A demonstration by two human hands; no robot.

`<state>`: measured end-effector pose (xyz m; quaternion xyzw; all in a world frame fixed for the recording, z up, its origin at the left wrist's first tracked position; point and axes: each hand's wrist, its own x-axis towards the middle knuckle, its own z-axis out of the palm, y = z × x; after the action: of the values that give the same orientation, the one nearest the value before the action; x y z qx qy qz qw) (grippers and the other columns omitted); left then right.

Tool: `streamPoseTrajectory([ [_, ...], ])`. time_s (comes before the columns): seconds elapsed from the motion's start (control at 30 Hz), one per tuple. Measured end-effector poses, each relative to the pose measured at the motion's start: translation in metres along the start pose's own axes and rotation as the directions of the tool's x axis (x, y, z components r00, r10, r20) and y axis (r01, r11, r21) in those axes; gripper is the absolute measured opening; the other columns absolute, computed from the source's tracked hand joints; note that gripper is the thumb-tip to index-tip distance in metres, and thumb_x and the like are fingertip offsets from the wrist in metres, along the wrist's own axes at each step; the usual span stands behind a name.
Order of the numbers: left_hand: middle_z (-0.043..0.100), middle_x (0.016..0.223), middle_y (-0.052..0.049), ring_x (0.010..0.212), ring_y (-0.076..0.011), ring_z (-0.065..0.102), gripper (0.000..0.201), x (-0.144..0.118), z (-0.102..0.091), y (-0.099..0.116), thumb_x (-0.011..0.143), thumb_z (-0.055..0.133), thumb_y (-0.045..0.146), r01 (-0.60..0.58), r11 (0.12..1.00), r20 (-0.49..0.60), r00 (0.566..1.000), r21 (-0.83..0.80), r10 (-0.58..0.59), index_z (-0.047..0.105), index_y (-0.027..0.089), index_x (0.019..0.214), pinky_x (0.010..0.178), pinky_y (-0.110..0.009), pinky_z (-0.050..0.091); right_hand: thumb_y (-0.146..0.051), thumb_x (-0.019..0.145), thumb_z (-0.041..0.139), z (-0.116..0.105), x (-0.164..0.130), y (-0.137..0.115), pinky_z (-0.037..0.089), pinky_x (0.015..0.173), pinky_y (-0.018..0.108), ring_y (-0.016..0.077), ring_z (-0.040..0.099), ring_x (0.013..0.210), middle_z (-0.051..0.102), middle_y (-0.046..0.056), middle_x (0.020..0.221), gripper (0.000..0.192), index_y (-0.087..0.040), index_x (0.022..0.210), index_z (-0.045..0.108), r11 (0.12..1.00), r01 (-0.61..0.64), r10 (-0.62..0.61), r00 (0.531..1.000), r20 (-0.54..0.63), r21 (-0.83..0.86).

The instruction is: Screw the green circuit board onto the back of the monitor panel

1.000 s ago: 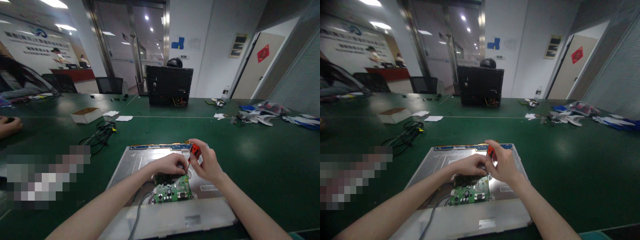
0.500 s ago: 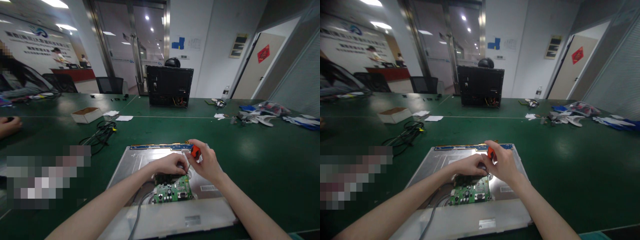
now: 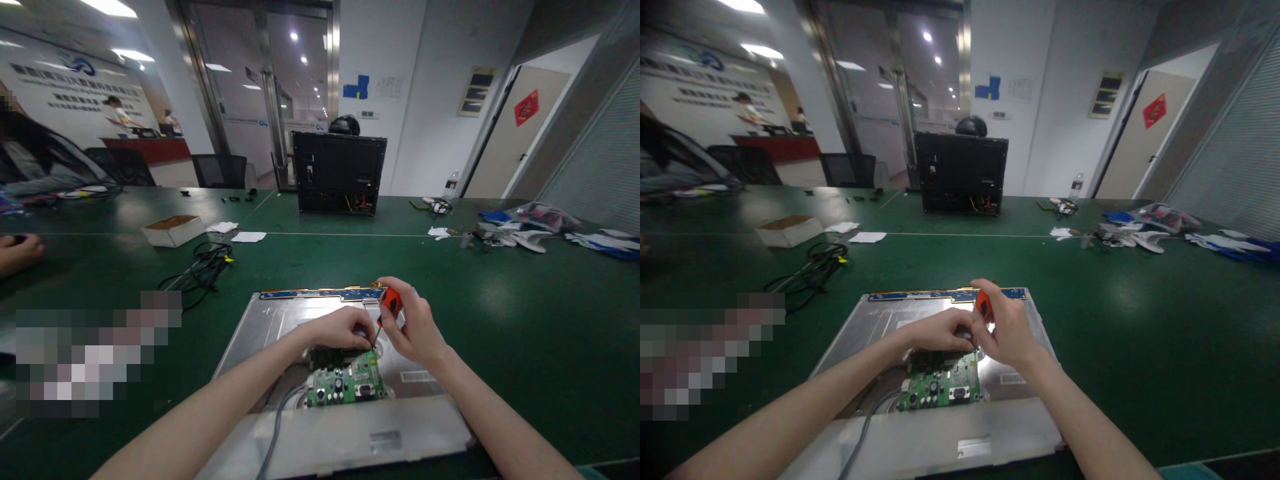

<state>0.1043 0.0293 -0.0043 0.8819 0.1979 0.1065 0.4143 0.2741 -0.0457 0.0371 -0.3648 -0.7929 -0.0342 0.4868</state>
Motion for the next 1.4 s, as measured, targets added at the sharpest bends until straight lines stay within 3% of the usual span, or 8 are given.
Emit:
streamPoseTrajectory([
  [0.4, 0.065, 0.08, 0.001, 0.074, -0.0144, 0.058, 0.014, 0.0001, -0.0001, 0.0008, 0.07, 0.067, 0.006, 0.016, 1.0, -0.016, 1.0, 0.017, -0.016, 0.067, 0.015, 0.082, 0.067, -0.021, 0.043, -0.023, 0.089, 0.05, 0.0076, -0.0037, 0.0068, 0.039, 0.045, 0.02, 0.011, 0.053, 0.046, 0.056, -0.004, 0.064, 0.032, -0.021, 0.12, 0.043, 0.997, 0.011, -0.014, 0.999, -0.049, -0.071],
  [0.83, 0.063, 0.076, 0.002, 0.073, -0.0135, 0.057, 0.013, 0.0005, 0.0, -0.0002, 0.072, 0.066, 0.006, -0.004, 1.0, 0.001, 1.0, 0.006, 0.004, 0.068, 0.015, 0.081, 0.069, -0.021, 0.043, -0.018, 0.086, 0.042, -0.001, -0.0018, 0.0024, 0.037, 0.047, 0.023, 0.0117, 0.048, 0.046, 0.057, -0.003, 0.067, 0.039, -0.019, 0.126, 0.04, 1.0, -0.002, 0.002, 0.999, 0.046, 0.01],
  [1.07, 0.064, 0.078, 0.002, 0.074, -0.0142, 0.057, 0.015, -0.0001, 0.0004, -0.0004, 0.072, 0.066, 0.006, 0.009, 1.0, -0.003, 1.0, 0.011, -0.009, 0.069, 0.016, 0.084, 0.066, -0.02, 0.043, -0.017, 0.085, 0.044, 0.0003, -0.0019, 0.0017, 0.035, 0.044, 0.022, 0.0091, 0.042, 0.041, 0.052, -0.005, 0.064, 0.037, -0.019, 0.123, 0.042, 1.0, -0.016, 0.016, 1.0, 0.012, -0.017],
  [1.4, 0.065, 0.079, 0.001, 0.075, -0.0148, 0.058, 0.013, -0.0001, 0.0, -0.0029, 0.071, 0.067, 0.009, 0.014, 1.0, -0.012, 1.0, 0.011, -0.014, 0.068, 0.015, 0.082, 0.068, -0.022, 0.043, -0.018, 0.085, 0.048, 0.0051, -0.003, 0.0042, 0.038, 0.046, 0.02, 0.01, 0.05, 0.046, 0.053, -0.005, 0.064, 0.038, -0.02, 0.123, 0.043, 0.998, 0.002, -0.004, 1.0, -0.03, -0.063],
])
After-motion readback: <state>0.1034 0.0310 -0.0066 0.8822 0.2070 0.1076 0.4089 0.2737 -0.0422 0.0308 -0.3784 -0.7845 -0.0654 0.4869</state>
